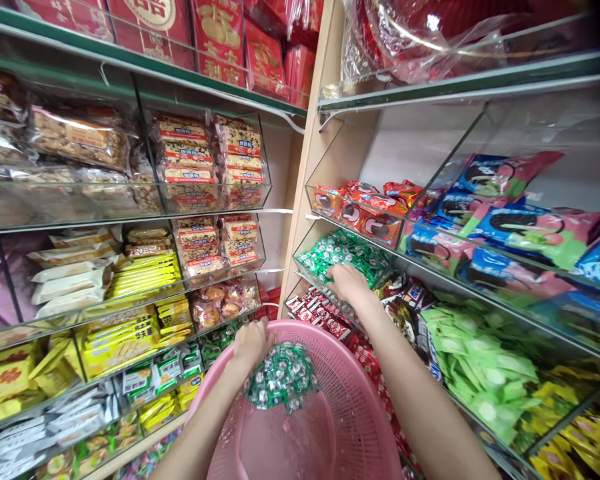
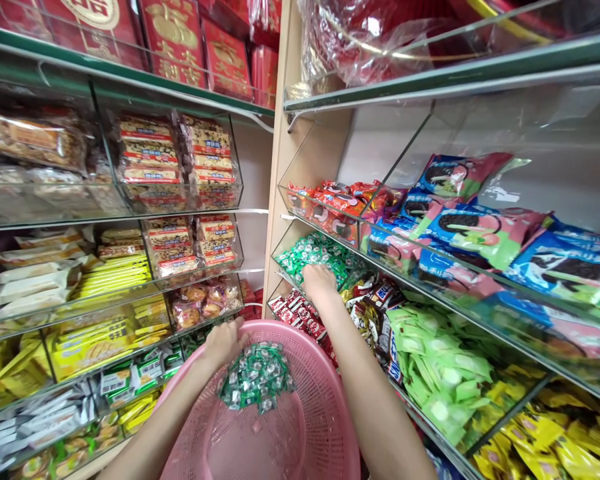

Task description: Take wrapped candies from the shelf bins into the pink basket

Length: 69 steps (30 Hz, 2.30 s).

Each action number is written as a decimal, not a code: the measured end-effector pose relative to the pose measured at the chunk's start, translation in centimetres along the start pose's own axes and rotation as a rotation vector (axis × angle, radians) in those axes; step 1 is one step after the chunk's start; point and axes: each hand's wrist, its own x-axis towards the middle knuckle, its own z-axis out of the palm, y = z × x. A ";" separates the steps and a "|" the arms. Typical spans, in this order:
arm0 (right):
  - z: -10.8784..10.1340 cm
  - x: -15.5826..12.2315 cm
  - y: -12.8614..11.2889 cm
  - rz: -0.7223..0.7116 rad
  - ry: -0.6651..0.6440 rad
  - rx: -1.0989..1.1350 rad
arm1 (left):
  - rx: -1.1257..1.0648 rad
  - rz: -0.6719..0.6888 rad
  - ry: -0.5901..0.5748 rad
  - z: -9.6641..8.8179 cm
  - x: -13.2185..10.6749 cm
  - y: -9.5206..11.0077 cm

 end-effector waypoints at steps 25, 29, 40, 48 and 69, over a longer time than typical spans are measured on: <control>0.0 -0.1 0.6 0.033 0.007 -0.012 | 0.003 -0.003 -0.003 0.0 -0.2 -0.5; 0.3 0.0 0.6 0.048 0.075 0.003 | 0.009 0.005 0.014 0.0 -0.3 -0.7; -1.1 -1.2 -0.7 -0.058 0.503 0.401 | -0.010 -0.026 -0.005 -0.2 -0.5 -0.9; 9.7 -5.8 -6.1 -0.184 -0.110 1.201 | -0.018 -0.044 -0.012 -0.3 -0.8 -1.1; 19.0 -11.0 -8.0 0.050 -0.622 1.292 | -0.007 -0.003 -0.050 -0.6 -1.1 -0.1</control>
